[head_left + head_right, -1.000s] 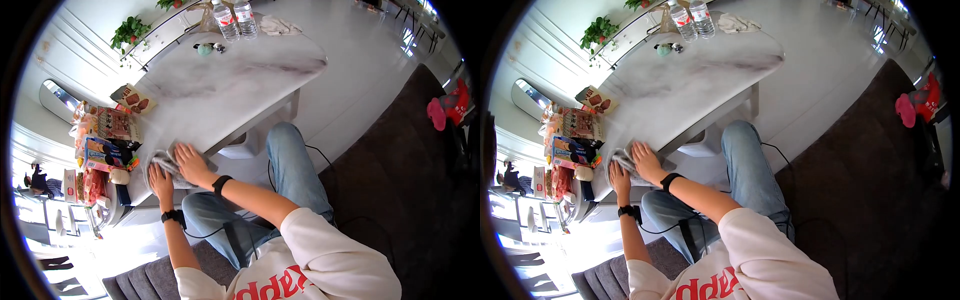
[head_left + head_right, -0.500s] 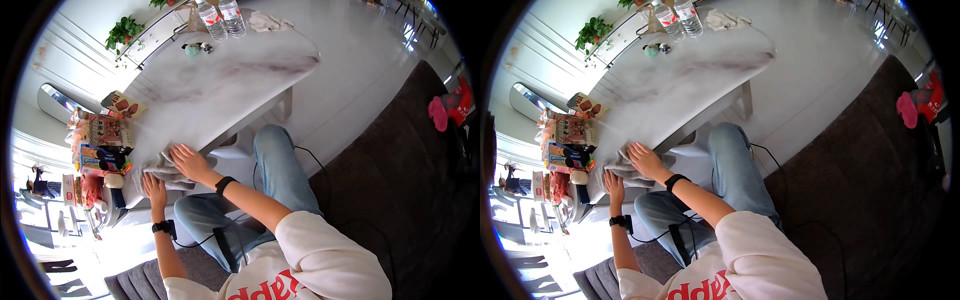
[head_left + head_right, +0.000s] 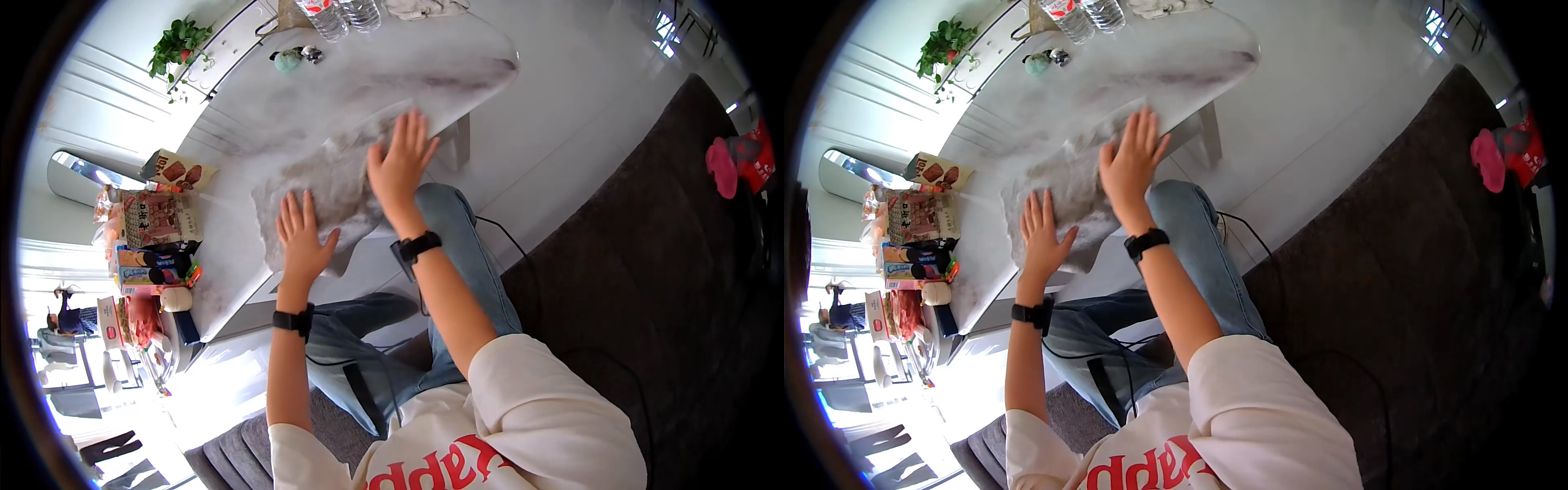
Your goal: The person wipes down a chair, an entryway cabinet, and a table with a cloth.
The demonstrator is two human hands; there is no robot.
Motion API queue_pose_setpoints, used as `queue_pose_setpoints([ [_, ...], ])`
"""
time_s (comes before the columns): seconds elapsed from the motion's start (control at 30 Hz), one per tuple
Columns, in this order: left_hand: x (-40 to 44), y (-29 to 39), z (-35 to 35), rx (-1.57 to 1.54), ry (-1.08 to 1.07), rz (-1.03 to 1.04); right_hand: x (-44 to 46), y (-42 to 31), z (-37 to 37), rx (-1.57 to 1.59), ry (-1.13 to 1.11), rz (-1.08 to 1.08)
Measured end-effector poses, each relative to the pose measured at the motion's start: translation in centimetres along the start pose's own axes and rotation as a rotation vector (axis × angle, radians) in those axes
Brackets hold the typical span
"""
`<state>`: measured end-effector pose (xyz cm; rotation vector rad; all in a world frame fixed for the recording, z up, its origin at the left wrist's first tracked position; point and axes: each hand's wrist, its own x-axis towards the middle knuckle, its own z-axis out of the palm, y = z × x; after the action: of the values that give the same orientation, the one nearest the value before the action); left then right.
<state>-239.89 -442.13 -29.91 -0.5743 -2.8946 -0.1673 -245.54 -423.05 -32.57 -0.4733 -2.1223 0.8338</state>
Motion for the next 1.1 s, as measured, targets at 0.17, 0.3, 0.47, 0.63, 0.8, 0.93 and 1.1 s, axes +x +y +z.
queue_pose_setpoints([
  [0.17,4.8,4.4,1.5,0.037,0.054,0.101,5.4,4.1,-0.3,-0.103,0.07,0.057],
  [0.3,8.1,7.5,2.2,0.04,0.076,0.145,9.2,6.5,-0.4,-0.138,0.148,0.09],
  [0.47,11.2,10.4,3.1,0.028,0.093,0.141,12.6,8.9,0.0,-0.21,0.225,0.094],
  [0.63,12.6,11.4,3.4,0.021,0.111,0.146,14.8,11.3,0.0,-0.219,0.21,0.059],
  [0.8,13.4,12.3,3.9,0.001,0.123,0.156,16.4,13.0,-0.2,-0.212,0.188,0.026],
  [0.93,15.2,14.4,4.7,-0.011,0.147,0.153,18.7,15.3,-0.7,-0.177,0.168,0.01],
  [1.1,17.8,17.3,5.4,-0.047,0.15,0.157,22.2,19.3,-0.9,-0.04,0.115,0.039],
])
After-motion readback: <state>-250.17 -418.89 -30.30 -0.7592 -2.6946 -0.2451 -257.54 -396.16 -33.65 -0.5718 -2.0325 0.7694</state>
